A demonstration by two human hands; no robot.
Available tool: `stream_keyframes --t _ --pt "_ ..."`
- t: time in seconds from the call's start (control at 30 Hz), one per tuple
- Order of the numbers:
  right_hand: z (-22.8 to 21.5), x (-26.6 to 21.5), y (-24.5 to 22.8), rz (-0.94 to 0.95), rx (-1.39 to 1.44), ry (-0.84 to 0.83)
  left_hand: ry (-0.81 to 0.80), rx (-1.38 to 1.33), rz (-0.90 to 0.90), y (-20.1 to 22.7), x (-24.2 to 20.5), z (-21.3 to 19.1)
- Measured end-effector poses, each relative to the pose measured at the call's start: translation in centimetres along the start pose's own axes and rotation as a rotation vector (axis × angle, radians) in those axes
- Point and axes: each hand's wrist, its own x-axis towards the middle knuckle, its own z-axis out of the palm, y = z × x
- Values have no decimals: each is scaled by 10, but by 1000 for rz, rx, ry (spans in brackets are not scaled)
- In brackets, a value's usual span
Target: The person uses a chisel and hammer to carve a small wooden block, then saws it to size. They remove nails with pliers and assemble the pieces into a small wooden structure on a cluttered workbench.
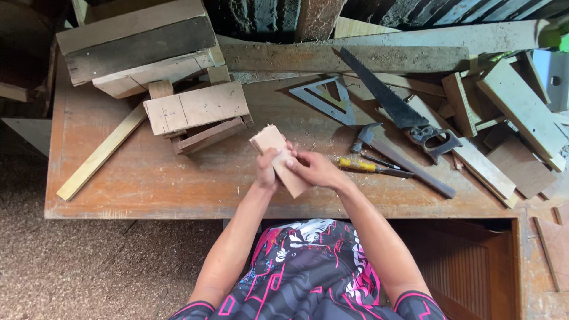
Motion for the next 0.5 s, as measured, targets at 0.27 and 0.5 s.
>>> stream_keyframes --t 0.27,0.5 --pt "6 4 -20 -1 -253 -10 354 305 -62 5 19 11" --pt "-4 3 -16 4 -254 -98 471 209 -84 -8 24 10"
